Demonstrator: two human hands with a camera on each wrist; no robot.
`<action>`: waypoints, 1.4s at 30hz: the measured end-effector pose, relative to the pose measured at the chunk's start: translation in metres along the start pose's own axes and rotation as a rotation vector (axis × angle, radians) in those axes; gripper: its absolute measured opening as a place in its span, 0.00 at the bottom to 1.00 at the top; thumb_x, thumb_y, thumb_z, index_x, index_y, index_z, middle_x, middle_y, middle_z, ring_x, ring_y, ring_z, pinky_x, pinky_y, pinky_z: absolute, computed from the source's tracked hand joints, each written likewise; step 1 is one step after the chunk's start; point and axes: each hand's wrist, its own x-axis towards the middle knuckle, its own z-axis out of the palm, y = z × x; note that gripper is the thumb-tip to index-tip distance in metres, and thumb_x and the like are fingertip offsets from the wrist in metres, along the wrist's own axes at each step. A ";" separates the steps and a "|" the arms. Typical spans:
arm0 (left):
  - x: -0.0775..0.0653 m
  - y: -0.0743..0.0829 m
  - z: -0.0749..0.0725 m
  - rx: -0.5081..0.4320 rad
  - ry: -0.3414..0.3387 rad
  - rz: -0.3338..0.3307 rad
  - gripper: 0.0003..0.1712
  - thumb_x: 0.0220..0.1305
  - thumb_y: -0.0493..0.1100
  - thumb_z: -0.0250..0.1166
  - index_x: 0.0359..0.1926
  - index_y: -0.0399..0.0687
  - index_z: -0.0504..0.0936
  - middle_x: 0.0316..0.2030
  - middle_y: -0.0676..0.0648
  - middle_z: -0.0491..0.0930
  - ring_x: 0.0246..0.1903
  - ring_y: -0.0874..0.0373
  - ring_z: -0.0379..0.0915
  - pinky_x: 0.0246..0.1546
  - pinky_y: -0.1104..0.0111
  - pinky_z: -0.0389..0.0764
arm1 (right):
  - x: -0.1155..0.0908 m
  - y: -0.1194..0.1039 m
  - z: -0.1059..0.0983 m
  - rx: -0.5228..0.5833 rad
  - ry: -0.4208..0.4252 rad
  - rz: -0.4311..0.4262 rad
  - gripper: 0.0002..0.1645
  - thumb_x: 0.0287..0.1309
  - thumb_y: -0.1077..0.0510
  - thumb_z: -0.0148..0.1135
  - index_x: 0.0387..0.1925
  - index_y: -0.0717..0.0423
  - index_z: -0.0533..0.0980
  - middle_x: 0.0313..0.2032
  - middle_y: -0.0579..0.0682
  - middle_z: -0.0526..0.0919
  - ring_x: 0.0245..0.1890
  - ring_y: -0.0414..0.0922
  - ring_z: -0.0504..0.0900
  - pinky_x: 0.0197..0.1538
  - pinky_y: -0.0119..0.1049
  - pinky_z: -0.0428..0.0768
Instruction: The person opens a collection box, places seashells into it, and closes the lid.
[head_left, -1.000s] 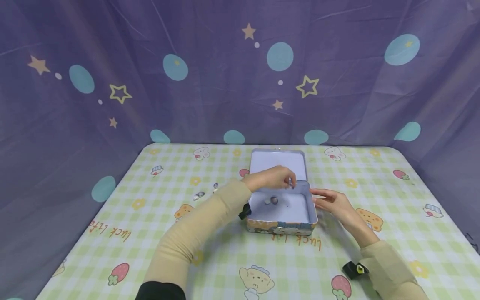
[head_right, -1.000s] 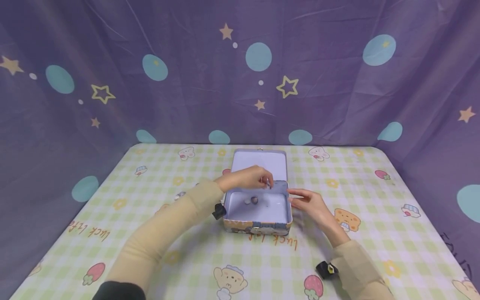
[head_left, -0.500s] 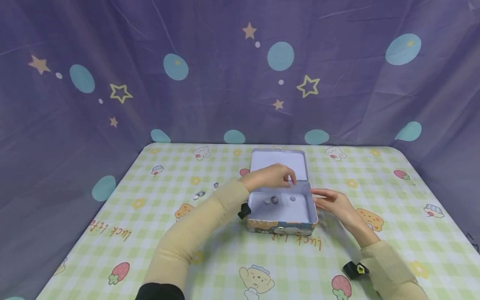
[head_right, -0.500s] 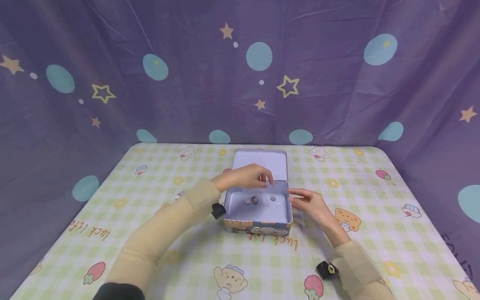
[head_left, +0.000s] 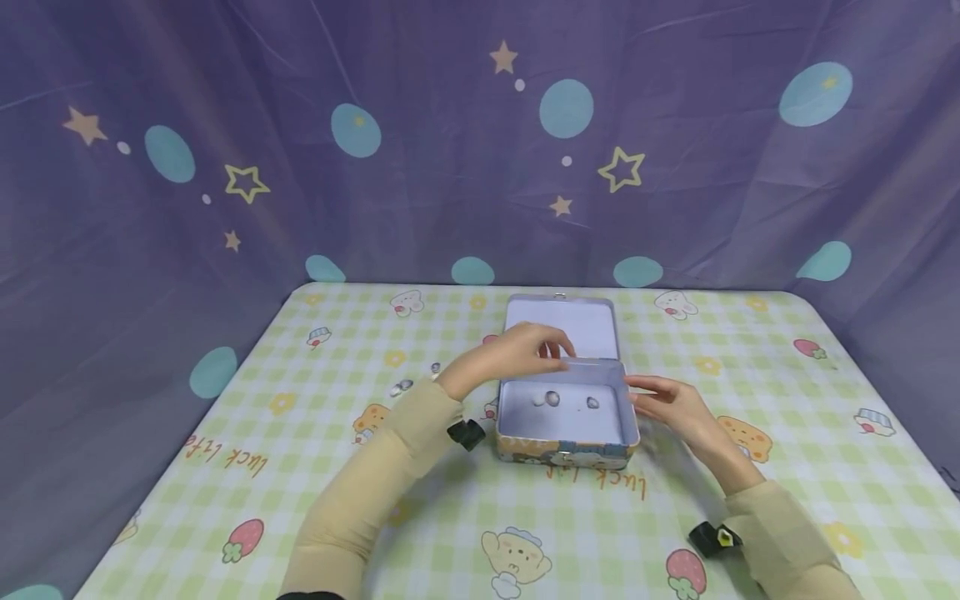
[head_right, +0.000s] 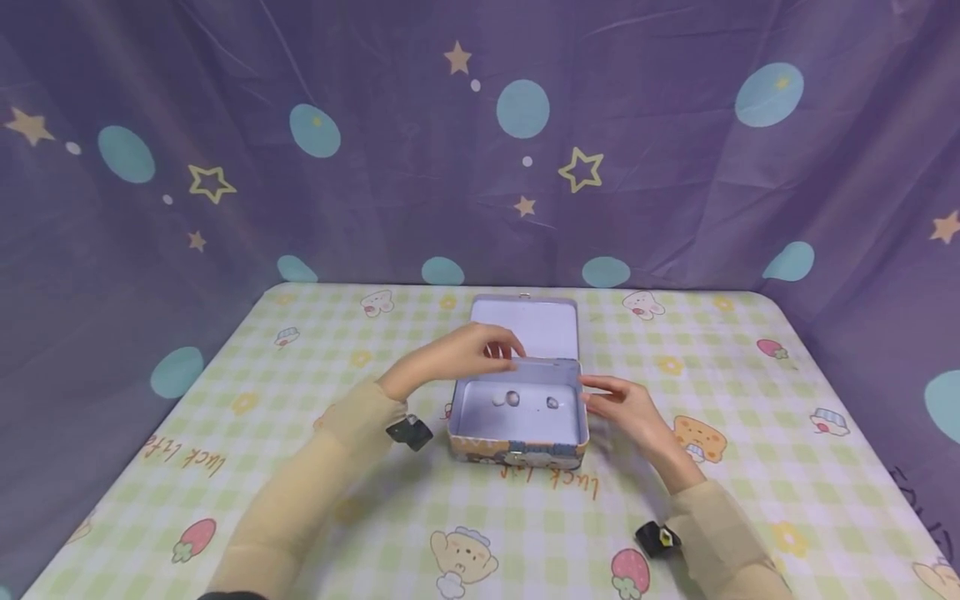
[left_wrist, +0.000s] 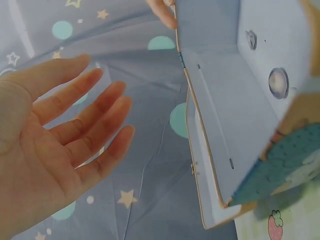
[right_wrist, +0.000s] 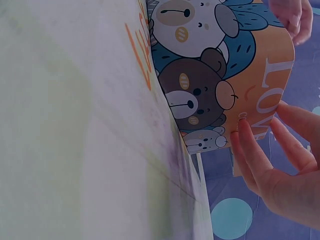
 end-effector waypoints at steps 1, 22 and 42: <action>-0.003 -0.001 0.000 -0.002 0.009 -0.003 0.13 0.60 0.42 0.57 0.45 0.44 0.78 0.33 0.49 0.78 0.34 0.59 0.73 0.34 0.75 0.72 | 0.000 0.001 0.000 -0.004 0.000 -0.004 0.34 0.54 0.51 0.59 0.56 0.68 0.65 0.55 0.67 0.66 0.40 0.30 0.76 0.46 0.32 0.75; -0.062 -0.037 0.007 -0.129 0.199 -0.059 0.13 0.58 0.40 0.59 0.44 0.42 0.78 0.34 0.49 0.76 0.34 0.60 0.71 0.39 0.70 0.73 | 0.001 0.000 0.000 -0.012 0.008 0.008 0.33 0.54 0.51 0.59 0.56 0.68 0.65 0.55 0.66 0.67 0.40 0.30 0.76 0.44 0.30 0.75; -0.097 -0.080 0.026 -0.121 0.158 -0.129 0.14 0.58 0.39 0.58 0.43 0.35 0.77 0.35 0.45 0.79 0.33 0.57 0.73 0.34 0.72 0.73 | 0.001 0.000 0.000 0.007 0.002 0.017 0.33 0.54 0.52 0.58 0.56 0.68 0.65 0.56 0.66 0.66 0.40 0.30 0.76 0.45 0.30 0.75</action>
